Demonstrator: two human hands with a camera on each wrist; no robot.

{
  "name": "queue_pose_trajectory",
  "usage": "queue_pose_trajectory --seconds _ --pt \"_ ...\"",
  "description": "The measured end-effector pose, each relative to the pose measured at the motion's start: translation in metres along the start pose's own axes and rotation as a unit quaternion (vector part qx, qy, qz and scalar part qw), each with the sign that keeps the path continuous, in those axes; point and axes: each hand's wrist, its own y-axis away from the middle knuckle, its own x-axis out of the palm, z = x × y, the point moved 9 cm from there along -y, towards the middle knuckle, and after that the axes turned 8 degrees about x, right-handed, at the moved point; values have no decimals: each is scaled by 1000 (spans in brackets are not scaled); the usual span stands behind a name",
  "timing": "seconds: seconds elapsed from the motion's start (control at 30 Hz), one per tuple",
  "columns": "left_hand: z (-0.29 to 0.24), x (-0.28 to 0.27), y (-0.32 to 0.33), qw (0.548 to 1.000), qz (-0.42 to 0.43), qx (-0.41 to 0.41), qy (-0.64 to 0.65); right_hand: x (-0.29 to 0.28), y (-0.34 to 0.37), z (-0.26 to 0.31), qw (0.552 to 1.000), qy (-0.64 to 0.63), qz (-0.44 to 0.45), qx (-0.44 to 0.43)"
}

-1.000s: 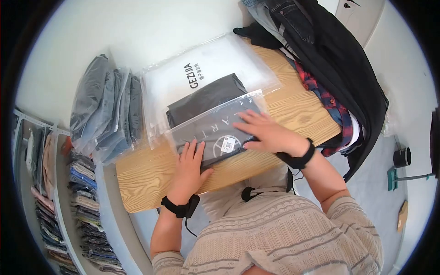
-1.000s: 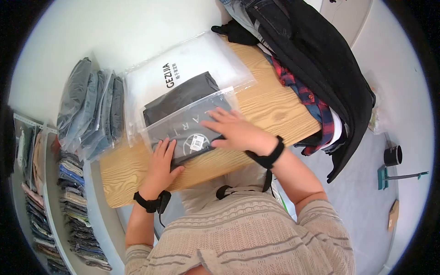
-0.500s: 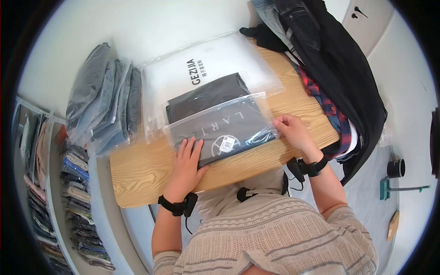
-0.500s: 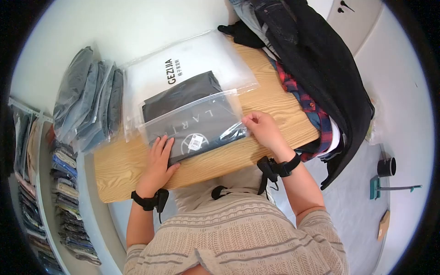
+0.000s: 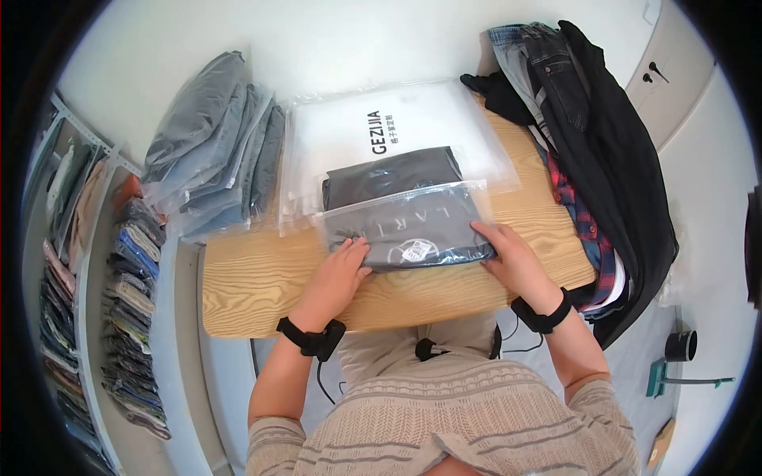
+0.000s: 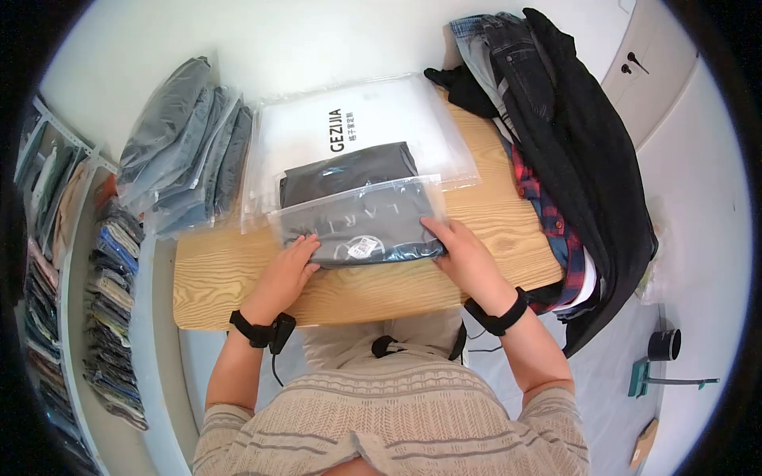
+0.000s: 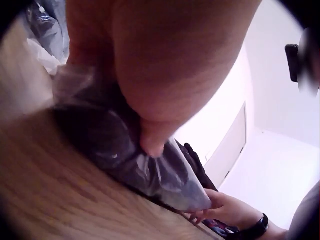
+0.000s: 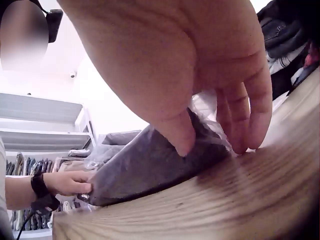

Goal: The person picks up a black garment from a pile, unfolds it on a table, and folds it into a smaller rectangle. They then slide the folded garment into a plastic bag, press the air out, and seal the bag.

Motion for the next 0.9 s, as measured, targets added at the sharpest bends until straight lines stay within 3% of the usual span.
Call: queue_pose_trajectory --seconds 0.07,0.17,0.33,0.4,0.47,0.53,0.6,0.67,0.73,0.87,0.9 --pt "2 -7 2 999 15 -8 32 6 -8 -5 996 82 10 -11" --pt "-8 -17 12 998 2 36 47 3 -18 -8 998 60 -20 -20" --pt "24 -34 18 991 -118 -41 56 -8 -39 -4 999 -40 3 17" --pt "37 -37 20 987 -129 -67 70 -8 -41 0 998 -61 18 19" --pt "51 -41 19 982 -144 -90 84 -10 -50 -21 962 -195 28 188" --pt "64 -49 17 945 -223 -92 220 -18 -58 -13 957 -239 -10 163" --pt "45 -80 12 938 -276 -63 200 -30 -62 -4 948 -284 -48 137" --pt "18 -116 15 928 -325 -36 178 -75 -46 41 966 -193 -161 -60" --pt "-26 -159 35 886 -449 98 61 -108 -10 88 957 -106 -196 -188" --pt "-21 -134 52 862 -488 -1 135 -89 5 64 956 -165 -204 -130" --pt "-17 -126 54 853 -501 -24 143 -79 3 58 969 -133 -171 -116"
